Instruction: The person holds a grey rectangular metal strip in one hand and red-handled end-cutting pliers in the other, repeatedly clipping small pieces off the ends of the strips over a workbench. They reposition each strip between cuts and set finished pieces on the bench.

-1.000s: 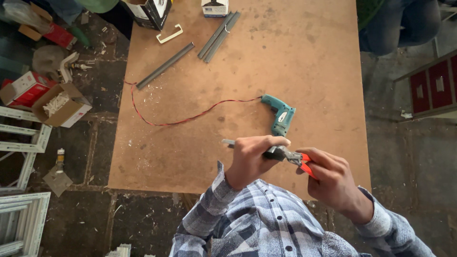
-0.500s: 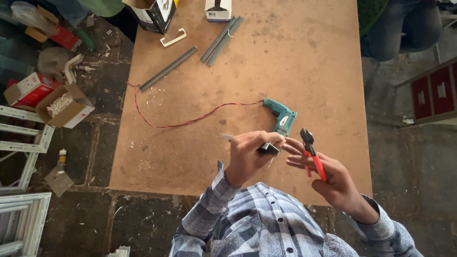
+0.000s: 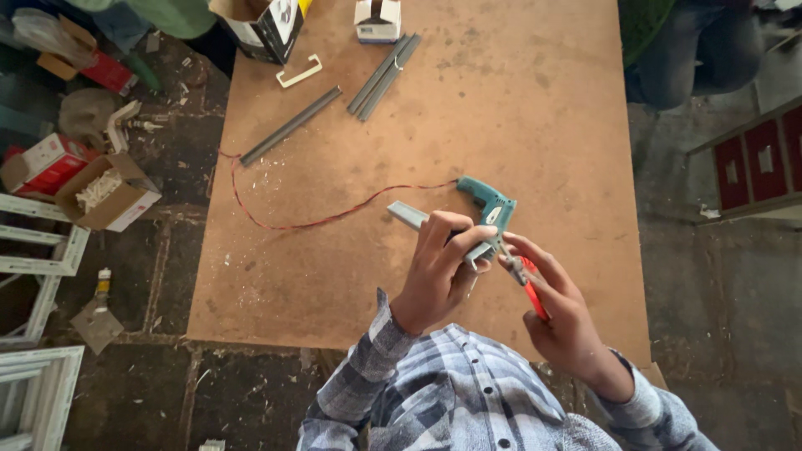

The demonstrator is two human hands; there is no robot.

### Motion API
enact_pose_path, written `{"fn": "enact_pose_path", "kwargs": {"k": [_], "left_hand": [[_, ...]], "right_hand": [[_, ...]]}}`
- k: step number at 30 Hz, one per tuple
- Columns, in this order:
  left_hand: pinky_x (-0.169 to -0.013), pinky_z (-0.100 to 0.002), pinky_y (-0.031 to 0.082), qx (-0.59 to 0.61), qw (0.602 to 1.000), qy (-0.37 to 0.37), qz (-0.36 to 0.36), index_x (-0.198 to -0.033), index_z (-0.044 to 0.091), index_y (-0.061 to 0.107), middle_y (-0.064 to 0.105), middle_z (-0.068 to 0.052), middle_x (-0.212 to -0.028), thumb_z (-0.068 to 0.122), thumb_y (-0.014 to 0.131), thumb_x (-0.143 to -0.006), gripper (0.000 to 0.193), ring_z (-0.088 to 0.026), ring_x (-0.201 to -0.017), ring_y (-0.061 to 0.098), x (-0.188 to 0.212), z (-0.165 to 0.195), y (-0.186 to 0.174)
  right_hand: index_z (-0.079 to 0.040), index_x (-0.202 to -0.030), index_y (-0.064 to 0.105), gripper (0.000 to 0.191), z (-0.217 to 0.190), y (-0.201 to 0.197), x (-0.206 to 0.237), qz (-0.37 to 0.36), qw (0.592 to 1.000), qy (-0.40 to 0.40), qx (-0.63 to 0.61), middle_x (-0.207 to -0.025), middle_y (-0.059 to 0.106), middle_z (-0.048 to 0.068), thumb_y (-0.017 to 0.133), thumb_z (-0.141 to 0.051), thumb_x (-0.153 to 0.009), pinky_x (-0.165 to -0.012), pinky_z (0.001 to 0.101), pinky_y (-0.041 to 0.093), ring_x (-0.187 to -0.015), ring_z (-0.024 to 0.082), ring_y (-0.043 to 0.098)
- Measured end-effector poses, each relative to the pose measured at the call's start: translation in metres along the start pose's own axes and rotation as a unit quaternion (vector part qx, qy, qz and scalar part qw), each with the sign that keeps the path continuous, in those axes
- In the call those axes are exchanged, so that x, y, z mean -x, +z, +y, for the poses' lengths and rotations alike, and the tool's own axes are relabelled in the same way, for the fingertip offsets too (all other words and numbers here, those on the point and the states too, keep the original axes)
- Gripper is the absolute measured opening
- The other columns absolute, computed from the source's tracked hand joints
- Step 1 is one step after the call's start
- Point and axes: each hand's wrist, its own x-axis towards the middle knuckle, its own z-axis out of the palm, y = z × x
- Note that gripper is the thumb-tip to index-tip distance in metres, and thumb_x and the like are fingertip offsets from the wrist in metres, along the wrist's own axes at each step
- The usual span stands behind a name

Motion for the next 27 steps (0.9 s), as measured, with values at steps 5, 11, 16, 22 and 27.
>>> {"fn": "enact_pose_path", "kwargs": {"k": [5, 11, 16, 22, 27], "left_hand": [[-0.094, -0.042, 0.044, -0.006, 1.000, 0.006, -0.012, -0.134, 0.010, 0.059, 0.052, -0.011, -0.114, 0.002, 0.073, -0.090, 0.047, -0.030, -0.106, 0.054, -0.001, 0.001, 0.000], [-0.094, -0.042, 0.043, -0.012, 1.000, 0.009, -0.011, -0.135, 0.010, 0.058, 0.053, -0.011, -0.116, 0.004, 0.073, -0.091, 0.047, -0.030, -0.106, 0.054, -0.002, 0.003, -0.001], [-0.095, -0.043, 0.043, -0.014, 1.000, 0.012, -0.010, -0.137, 0.010, 0.057, 0.053, -0.012, -0.118, 0.005, 0.073, -0.090, 0.050, -0.031, -0.108, 0.054, -0.003, 0.002, -0.001], [-0.096, -0.043, 0.043, -0.011, 1.000, 0.001, -0.012, -0.138, 0.009, 0.057, 0.053, -0.013, -0.120, 0.006, 0.072, -0.090, 0.050, -0.031, -0.108, 0.053, -0.002, 0.003, -0.001], [-0.097, -0.043, 0.044, -0.008, 1.000, -0.013, -0.009, -0.137, 0.009, 0.058, 0.053, -0.013, -0.121, 0.006, 0.071, -0.091, 0.047, -0.031, -0.108, 0.053, -0.001, 0.002, 0.001]], "right_hand": [[0.004, -0.122, 0.059, 0.061, -0.009, 0.001, -0.009, 0.029, 0.991, -0.029, 0.128, -0.148, 0.051, 0.024, 0.051, 0.011, -0.061, -0.105, 0.0504, 0.047, -0.124, 0.043, 0.057], [0.007, -0.121, 0.062, 0.058, -0.013, 0.003, -0.011, 0.060, 0.973, -0.031, 0.220, -0.138, 0.058, 0.019, 0.054, 0.007, -0.063, -0.099, 0.0499, 0.045, -0.117, 0.040, 0.058], [0.004, -0.124, 0.065, 0.057, -0.017, 0.003, -0.012, 0.086, 0.954, -0.034, 0.284, -0.137, 0.059, 0.015, 0.056, 0.005, -0.067, -0.099, 0.0485, 0.044, -0.116, 0.035, 0.058], [0.002, -0.124, 0.067, 0.047, -0.020, 0.006, -0.013, 0.117, 0.928, -0.028, 0.352, -0.139, 0.059, 0.010, 0.061, 0.002, -0.078, -0.100, 0.0461, 0.040, -0.116, 0.030, 0.058], [0.002, -0.122, 0.068, 0.044, -0.018, 0.006, -0.012, 0.125, 0.911, -0.032, 0.393, -0.139, 0.058, 0.010, 0.061, -0.003, -0.079, -0.101, 0.0491, 0.038, -0.116, 0.032, 0.056]]}}
